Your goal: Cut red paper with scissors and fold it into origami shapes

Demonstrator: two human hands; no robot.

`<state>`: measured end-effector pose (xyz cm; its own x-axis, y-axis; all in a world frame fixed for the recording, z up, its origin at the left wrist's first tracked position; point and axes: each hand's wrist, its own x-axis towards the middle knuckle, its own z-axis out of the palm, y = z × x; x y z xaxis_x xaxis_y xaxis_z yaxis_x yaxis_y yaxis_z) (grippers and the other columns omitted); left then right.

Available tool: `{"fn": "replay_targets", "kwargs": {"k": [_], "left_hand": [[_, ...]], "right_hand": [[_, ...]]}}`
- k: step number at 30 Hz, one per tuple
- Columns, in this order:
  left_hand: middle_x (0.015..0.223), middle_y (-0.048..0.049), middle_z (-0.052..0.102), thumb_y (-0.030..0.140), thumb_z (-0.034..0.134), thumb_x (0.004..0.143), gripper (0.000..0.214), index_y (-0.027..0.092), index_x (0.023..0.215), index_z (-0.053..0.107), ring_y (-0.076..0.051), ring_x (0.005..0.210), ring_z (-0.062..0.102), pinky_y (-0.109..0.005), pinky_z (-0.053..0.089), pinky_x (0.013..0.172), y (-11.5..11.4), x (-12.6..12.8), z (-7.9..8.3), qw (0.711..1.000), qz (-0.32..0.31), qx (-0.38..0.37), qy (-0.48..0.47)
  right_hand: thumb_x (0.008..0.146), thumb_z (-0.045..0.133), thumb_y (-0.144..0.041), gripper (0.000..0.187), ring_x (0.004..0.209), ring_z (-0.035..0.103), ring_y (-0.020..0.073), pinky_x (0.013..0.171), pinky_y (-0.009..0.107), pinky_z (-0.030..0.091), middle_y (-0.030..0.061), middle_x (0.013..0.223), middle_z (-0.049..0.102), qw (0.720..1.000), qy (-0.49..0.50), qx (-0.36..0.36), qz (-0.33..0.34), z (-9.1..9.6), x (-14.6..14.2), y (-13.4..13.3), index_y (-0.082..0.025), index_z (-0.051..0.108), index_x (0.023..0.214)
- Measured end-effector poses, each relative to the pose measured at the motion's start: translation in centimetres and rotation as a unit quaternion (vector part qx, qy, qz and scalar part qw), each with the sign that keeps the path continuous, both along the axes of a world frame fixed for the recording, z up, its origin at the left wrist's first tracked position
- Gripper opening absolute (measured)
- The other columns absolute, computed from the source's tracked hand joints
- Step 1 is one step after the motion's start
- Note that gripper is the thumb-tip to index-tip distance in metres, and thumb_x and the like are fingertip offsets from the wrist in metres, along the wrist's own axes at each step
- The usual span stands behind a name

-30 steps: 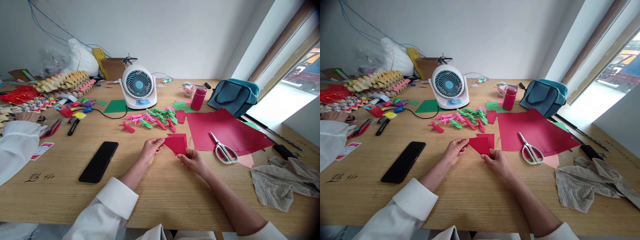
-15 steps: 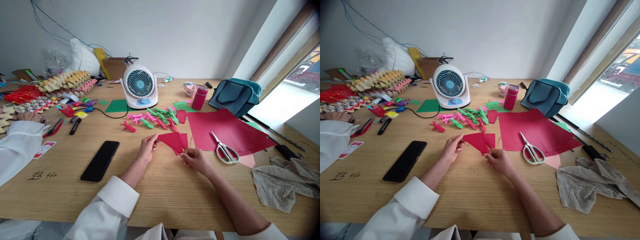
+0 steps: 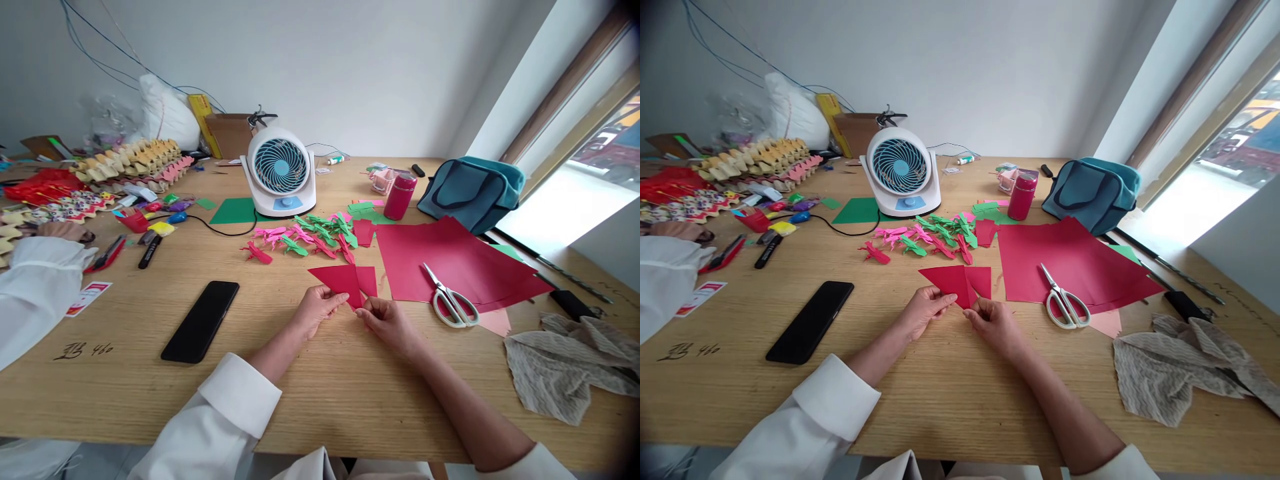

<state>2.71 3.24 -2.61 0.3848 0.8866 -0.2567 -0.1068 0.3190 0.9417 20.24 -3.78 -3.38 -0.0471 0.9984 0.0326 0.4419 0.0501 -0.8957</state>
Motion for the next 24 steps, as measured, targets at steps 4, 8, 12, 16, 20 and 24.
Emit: {"fn": "replay_targets", "kwargs": {"k": [4,8,12,16,20,24], "left_hand": [[0.046,0.0045,0.047,0.048,0.086,0.052,0.046,0.01,0.06,0.062,-0.003,0.042,0.035,-0.017,0.019,0.041,0.5,-0.4,0.2,1.0,0.017,0.01,-0.009],[0.046,0.0047,0.047,0.049,0.087,0.049,0.047,0.011,0.058,0.06,-0.002,0.041,0.033,-0.017,0.016,0.039,1.6,-1.1,0.6,0.998,0.057,0.017,-0.029],[0.053,0.0046,0.051,0.05,0.087,0.047,0.05,0.013,0.063,0.059,-0.002,0.044,0.035,-0.015,0.017,0.038,2.6,-1.8,0.7,0.994,0.101,0.023,-0.047],[0.056,0.0046,0.053,0.051,0.087,0.047,0.052,0.014,0.065,0.055,-0.001,0.044,0.035,-0.014,0.017,0.037,2.9,-2.1,0.7,0.99,0.124,0.017,-0.063],[0.057,0.0047,0.053,0.051,0.087,0.048,0.053,0.015,0.065,0.052,-0.001,0.044,0.036,-0.013,0.018,0.036,2.9,-2.1,0.8,0.989,0.129,0.008,-0.078],[0.057,0.0051,0.053,0.05,0.087,0.048,0.052,0.016,0.067,0.051,-0.001,0.043,0.038,-0.012,0.019,0.036,2.9,-2.1,0.8,0.988,0.128,0.001,-0.086]], "right_hand": [[0.09,0.054,-0.041,0.035,0.053,0.036,0.0094,0.051,0.024,0.028,-0.0038,0.055,0.048,1.0,0.001,-0.002,0.013,0.4,0.0,-0.2,-0.019,0.048,0.064],[0.089,0.055,-0.039,0.032,0.054,0.034,0.0093,0.052,0.024,0.028,-0.005,0.056,0.044,1.0,0.012,-0.006,0.024,0.7,0.1,-0.2,-0.019,0.046,0.064],[0.088,0.055,-0.039,0.033,0.053,0.031,0.0087,0.051,0.024,0.025,-0.0064,0.056,0.037,1.0,0.0,-0.008,0.016,0.6,0.3,-0.2,-0.02,0.042,0.064],[0.087,0.055,-0.04,0.034,0.054,0.029,0.0087,0.051,0.024,0.023,-0.0065,0.057,0.034,1.0,-0.013,-0.001,0.009,0.7,0.5,-0.2,-0.02,0.041,0.063],[0.087,0.055,-0.042,0.036,0.055,0.029,0.0089,0.051,0.024,0.022,-0.0061,0.059,0.032,1.0,-0.009,0.004,0.01,0.7,0.6,-0.1,-0.02,0.04,0.063],[0.087,0.055,-0.044,0.036,0.055,0.028,0.0089,0.05,0.024,0.022,-0.006,0.059,0.032,1.0,-0.008,0.0,0.019,0.7,0.7,-0.2,-0.02,0.041,0.063]]}}
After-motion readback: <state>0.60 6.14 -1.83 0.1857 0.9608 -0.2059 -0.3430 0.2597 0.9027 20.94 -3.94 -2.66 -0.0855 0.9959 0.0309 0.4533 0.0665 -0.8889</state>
